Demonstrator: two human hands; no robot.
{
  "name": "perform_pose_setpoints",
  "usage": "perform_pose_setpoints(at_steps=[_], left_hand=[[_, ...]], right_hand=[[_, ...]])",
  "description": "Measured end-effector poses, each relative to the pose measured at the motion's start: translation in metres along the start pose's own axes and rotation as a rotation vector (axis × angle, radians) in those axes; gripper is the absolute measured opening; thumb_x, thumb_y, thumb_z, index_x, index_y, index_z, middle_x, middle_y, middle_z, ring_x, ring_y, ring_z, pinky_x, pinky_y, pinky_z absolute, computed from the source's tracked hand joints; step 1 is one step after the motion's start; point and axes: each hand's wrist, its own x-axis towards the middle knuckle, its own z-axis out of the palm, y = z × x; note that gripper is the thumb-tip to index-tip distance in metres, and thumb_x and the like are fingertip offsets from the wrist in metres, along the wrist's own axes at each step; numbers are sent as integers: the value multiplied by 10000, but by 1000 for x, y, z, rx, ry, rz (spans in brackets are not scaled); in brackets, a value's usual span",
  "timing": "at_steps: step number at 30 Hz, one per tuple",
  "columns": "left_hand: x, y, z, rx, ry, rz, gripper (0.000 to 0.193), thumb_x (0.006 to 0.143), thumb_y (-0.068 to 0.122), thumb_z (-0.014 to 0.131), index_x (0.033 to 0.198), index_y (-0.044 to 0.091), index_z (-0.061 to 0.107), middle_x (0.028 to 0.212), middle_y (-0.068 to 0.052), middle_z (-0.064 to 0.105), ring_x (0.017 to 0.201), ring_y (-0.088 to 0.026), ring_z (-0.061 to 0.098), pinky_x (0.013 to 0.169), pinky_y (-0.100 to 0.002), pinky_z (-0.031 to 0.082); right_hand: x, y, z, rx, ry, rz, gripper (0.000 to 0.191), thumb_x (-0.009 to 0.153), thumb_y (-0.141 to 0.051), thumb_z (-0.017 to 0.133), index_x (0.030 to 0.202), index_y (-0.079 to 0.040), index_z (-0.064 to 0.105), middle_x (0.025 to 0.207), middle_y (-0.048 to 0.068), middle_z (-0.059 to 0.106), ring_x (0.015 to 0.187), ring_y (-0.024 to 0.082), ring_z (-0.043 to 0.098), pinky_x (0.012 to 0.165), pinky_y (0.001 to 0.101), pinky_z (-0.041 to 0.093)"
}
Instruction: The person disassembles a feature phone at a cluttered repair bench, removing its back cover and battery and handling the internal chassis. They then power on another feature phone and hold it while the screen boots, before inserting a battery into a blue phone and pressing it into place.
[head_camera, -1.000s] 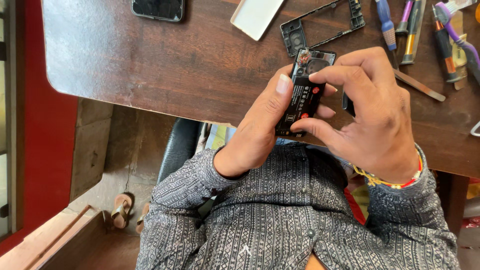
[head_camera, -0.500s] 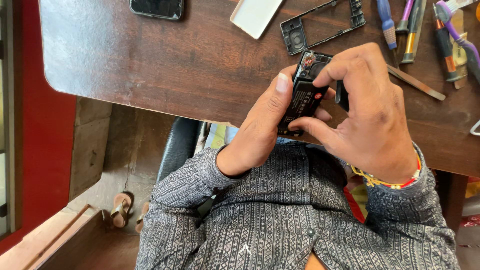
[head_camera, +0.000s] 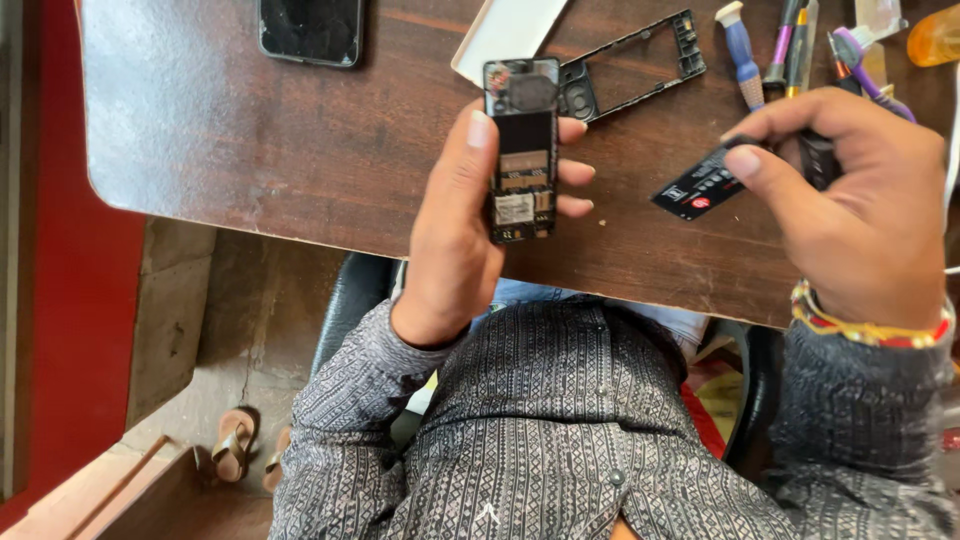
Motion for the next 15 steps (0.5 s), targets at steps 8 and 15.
perform_pose_setpoints(at_steps=[8,15], left_hand=[[6,12,-11,-185,12,-40,565,1192,404,238,1529,2,446,1404,-255,623,1184,-309,691,1057,-468,601],[8,16,-9,-243,4,-3,577,1193,427,226,1481,-12,462,1397,-284,629,1194,-339,691,1068,-479,588]], right_hand=[[36,15,-1,-684,-36,-611,137,861,-66,838,977,-44,768,910,119,667,808,291,641,690,400,497],[81,4,2,-850,-95,-820,401,806,-180,869,1168,-53,749,1094,86,677,986,298,658,811,416,523]])
